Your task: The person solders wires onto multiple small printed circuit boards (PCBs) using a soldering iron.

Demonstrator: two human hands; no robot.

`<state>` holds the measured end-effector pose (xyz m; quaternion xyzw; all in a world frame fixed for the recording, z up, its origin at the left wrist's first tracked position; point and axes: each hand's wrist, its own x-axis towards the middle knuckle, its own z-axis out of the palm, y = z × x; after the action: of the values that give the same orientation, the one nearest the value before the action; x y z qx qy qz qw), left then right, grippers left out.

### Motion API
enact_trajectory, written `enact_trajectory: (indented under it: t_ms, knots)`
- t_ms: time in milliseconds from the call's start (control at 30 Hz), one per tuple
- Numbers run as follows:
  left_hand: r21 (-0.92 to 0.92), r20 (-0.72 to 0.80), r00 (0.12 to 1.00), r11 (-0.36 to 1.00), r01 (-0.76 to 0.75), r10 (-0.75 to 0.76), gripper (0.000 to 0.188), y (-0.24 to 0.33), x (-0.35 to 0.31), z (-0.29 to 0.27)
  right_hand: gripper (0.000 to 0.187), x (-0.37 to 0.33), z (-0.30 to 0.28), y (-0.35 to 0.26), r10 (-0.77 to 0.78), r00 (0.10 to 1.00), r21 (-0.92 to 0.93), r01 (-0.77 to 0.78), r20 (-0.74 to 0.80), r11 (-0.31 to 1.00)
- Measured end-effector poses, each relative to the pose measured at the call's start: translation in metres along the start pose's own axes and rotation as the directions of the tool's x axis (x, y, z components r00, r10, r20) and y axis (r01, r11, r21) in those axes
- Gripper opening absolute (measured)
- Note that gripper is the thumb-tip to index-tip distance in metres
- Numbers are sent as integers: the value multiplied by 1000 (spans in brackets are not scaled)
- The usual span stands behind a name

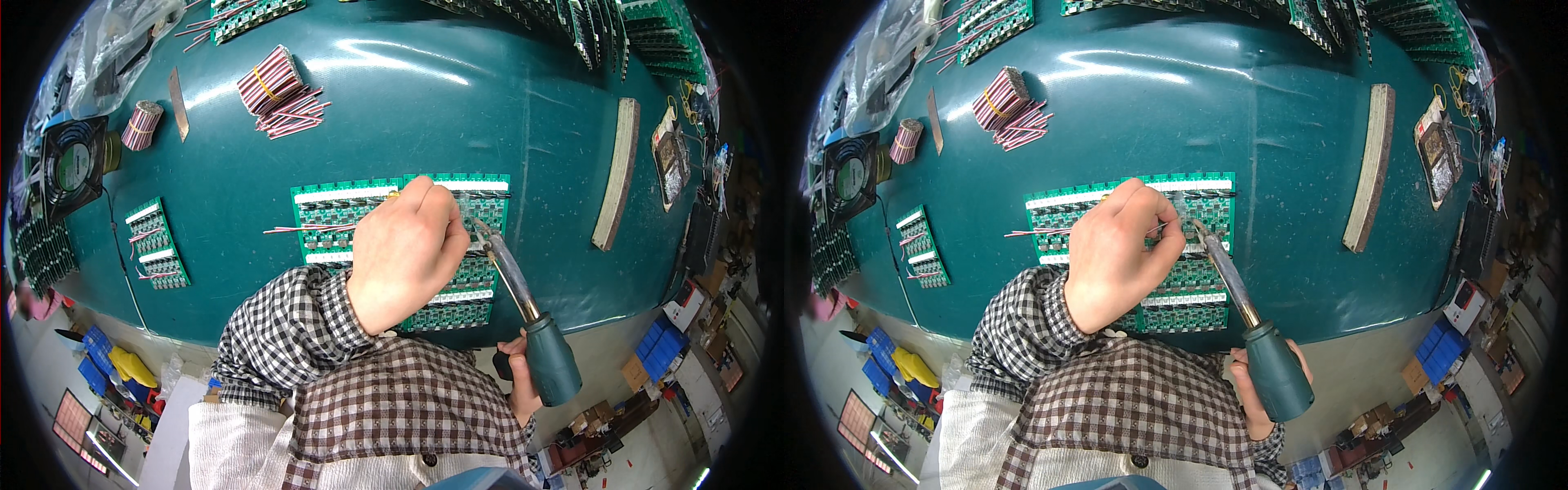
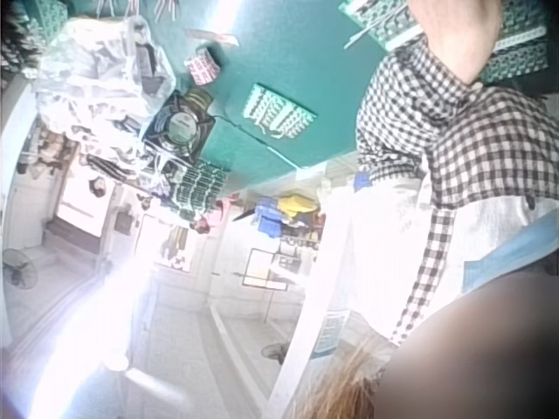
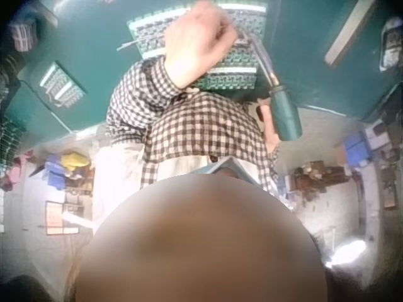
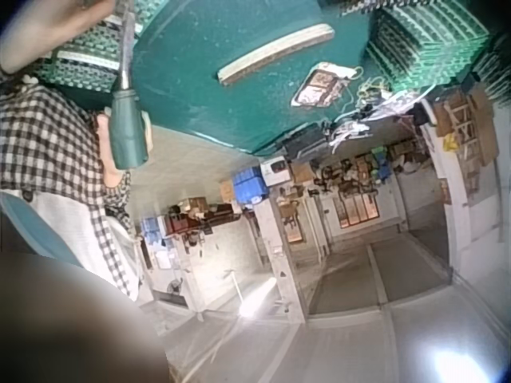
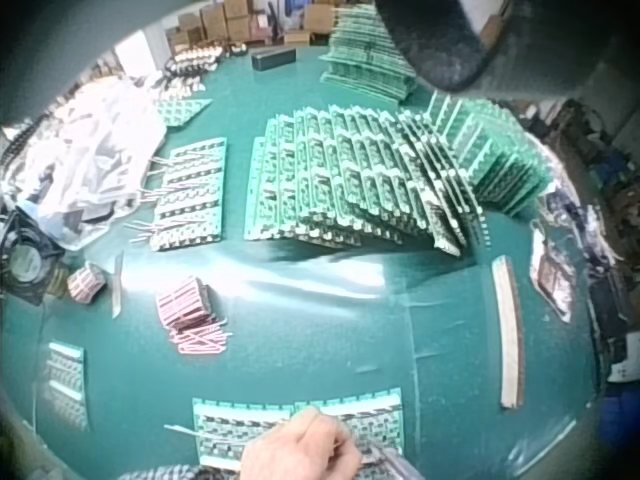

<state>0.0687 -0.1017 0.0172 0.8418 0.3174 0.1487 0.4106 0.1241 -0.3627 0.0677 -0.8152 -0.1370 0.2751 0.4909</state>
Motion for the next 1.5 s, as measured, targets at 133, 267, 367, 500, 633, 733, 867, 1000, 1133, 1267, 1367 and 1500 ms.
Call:
enact_trajectory:
  t_ms: [133, 267, 367, 500, 633, 733, 867, 1000, 1133, 1267, 1367, 1500]
  knots:
    - [3, 14, 1000, 1000, 4, -4, 16, 0, 0, 0, 52, -1, 0, 0, 18, 999, 29, -17, -38, 999]
    - [13, 27, 999, 1000, 17, -17, 16, 2, 0, -1, 48, 1, 5, -1, 59, 996, 162, -49, -61, 986]
    - [13, 29, 1000, 1000, 11, -11, 15, 1, 1, -4, 50, 4, 6, 0, 23, 996, 237, -2, -88, 972]
    - [-107, 126, 984, 985, 137, -124, 9, 1, -8, -37, 51, 14, 2, 1, -6, 996, 325, 36, -92, 945]
    - [-73, -113, 964, 969, 235, -243, 12, -20, -19, -71, 51, 22, -6, 9, 37, 989, 470, 36, -145, 882]
    - [193, -240, 968, 974, 119, -71, 17, -48, -7, -88, 44, 32, -8, 10, -1, 991, 437, 60, -133, 898]
    - [227, -256, 965, 968, 108, -48, 19, -70, 0, -95, 43, 31, -8, 8, -27, 993, 454, 77, -115, 888]
    - [251, -287, 957, 961, 113, -37, 15, -77, 12, -97, 44, 26, -4, 8, -26, 992, 456, 79, -121, 887]
    - [262, -262, 965, 961, 92, -21, 14, -83, 9, -96, 48, 23, -4, 9, -18, 989, 493, 90, -149, 865]
    - [265, -168, 986, 963, 50, -5, 14, -81, 13, -103, 49, 24, -4, 5, -13, 987, 454, 86, -162, 887]
    - [340, -111, 989, 939, -51, 94, 12, -85, 18, -107, 49, 23, -7, 8, -21, 992, 480, 77, -121, 874]
    - [339, -111, 983, 935, -101, 147, 11, -79, 11, -113, 46, 25, -1, 0, -29, 992, 436, 79, -122, 897]
